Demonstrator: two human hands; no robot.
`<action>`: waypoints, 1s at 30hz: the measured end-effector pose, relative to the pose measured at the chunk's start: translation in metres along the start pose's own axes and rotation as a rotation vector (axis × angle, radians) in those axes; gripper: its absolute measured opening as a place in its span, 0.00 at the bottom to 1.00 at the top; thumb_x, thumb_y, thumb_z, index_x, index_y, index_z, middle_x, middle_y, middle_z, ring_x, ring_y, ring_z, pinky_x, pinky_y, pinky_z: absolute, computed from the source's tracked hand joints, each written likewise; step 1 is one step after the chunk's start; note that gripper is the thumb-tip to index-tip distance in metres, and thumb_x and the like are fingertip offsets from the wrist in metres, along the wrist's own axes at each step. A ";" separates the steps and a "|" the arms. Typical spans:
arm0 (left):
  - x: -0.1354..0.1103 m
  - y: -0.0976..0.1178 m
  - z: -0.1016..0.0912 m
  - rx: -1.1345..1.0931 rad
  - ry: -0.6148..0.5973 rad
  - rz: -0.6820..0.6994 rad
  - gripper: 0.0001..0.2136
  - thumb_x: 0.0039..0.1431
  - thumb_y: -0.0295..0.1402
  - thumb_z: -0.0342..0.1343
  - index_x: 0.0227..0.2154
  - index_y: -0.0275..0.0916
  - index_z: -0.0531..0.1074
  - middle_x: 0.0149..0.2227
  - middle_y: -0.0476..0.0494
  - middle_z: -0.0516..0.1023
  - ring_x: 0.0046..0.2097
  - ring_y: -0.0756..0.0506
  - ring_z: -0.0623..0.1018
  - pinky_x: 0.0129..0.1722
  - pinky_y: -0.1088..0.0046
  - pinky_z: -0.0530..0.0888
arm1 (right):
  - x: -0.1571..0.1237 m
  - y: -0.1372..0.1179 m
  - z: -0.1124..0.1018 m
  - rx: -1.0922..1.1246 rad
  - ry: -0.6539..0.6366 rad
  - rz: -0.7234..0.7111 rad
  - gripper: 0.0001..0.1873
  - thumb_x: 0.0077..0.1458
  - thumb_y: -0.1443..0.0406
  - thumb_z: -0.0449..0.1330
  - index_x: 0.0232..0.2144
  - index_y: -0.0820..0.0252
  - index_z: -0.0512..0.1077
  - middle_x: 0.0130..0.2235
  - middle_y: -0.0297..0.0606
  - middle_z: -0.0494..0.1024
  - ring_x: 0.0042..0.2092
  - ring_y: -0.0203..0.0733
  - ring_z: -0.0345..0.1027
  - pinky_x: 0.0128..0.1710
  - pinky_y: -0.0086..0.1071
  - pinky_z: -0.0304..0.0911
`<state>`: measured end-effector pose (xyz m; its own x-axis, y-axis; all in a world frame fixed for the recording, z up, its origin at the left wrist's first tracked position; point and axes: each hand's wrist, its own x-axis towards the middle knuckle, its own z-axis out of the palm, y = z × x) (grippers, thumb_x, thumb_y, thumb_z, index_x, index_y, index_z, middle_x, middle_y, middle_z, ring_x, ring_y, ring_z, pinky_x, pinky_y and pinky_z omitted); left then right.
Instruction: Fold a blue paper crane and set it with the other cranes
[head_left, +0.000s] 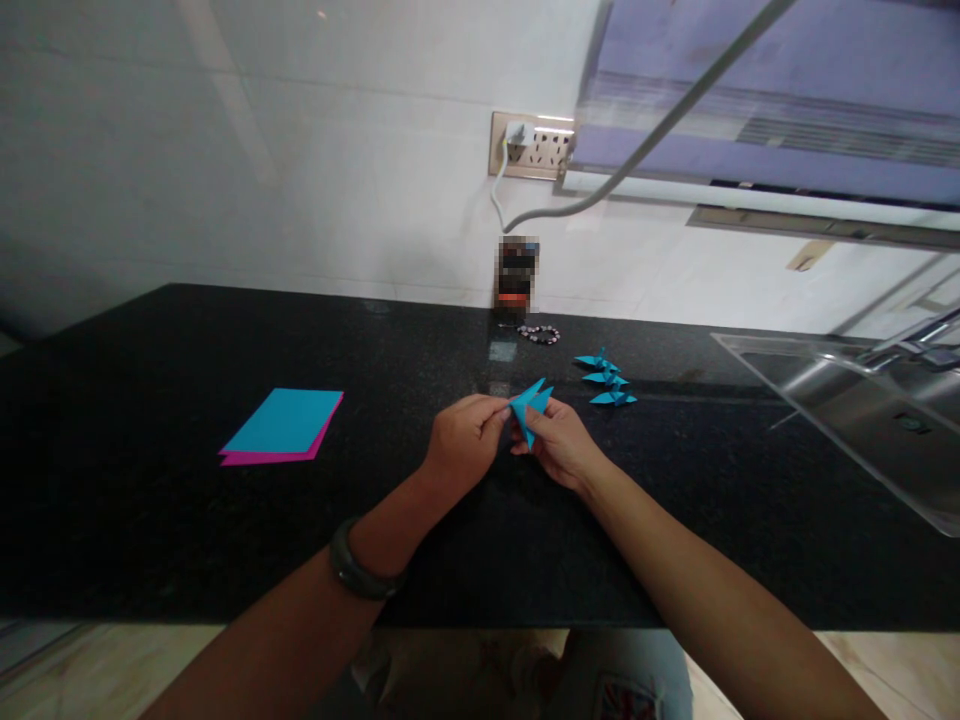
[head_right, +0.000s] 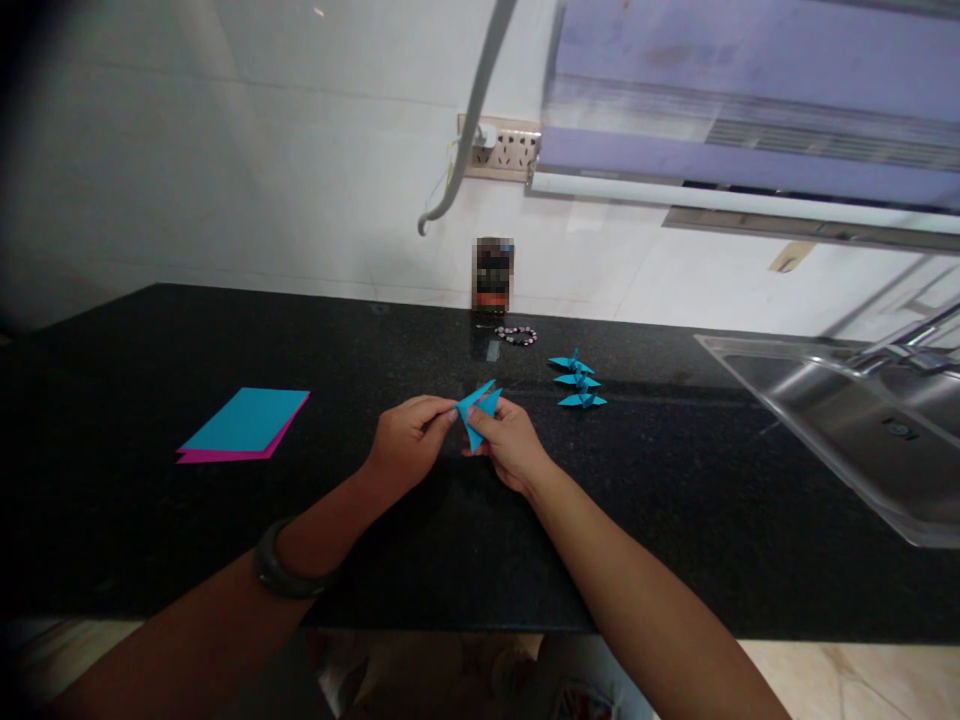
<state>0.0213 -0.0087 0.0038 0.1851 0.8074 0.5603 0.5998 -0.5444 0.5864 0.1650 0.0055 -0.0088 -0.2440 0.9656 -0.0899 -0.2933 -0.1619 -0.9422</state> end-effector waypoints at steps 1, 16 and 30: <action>0.000 0.000 0.000 0.006 -0.003 0.011 0.11 0.56 0.30 0.46 0.34 0.38 0.74 0.34 0.43 0.77 0.37 0.47 0.74 0.40 0.72 0.68 | 0.000 0.000 0.000 -0.002 0.004 0.000 0.15 0.39 0.58 0.64 0.29 0.61 0.69 0.23 0.31 0.68 0.23 0.30 0.61 0.19 0.25 0.65; 0.001 0.000 -0.001 0.124 -0.057 0.094 0.13 0.57 0.29 0.43 0.36 0.37 0.74 0.35 0.41 0.77 0.37 0.47 0.74 0.40 0.70 0.68 | 0.001 -0.003 -0.003 0.049 -0.042 0.051 0.16 0.39 0.60 0.64 0.33 0.60 0.71 0.27 0.33 0.70 0.25 0.31 0.63 0.21 0.27 0.66; 0.000 0.003 -0.001 0.109 -0.053 0.052 0.13 0.57 0.30 0.43 0.34 0.37 0.73 0.34 0.41 0.76 0.37 0.46 0.74 0.40 0.71 0.68 | 0.003 0.008 -0.002 -0.269 0.025 -0.158 0.15 0.43 0.55 0.60 0.29 0.60 0.69 0.25 0.32 0.69 0.23 0.32 0.61 0.20 0.27 0.64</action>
<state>0.0217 -0.0101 0.0063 0.2575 0.7914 0.5544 0.6690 -0.5600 0.4886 0.1638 0.0072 -0.0169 -0.1910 0.9798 0.0597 -0.0694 0.0472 -0.9965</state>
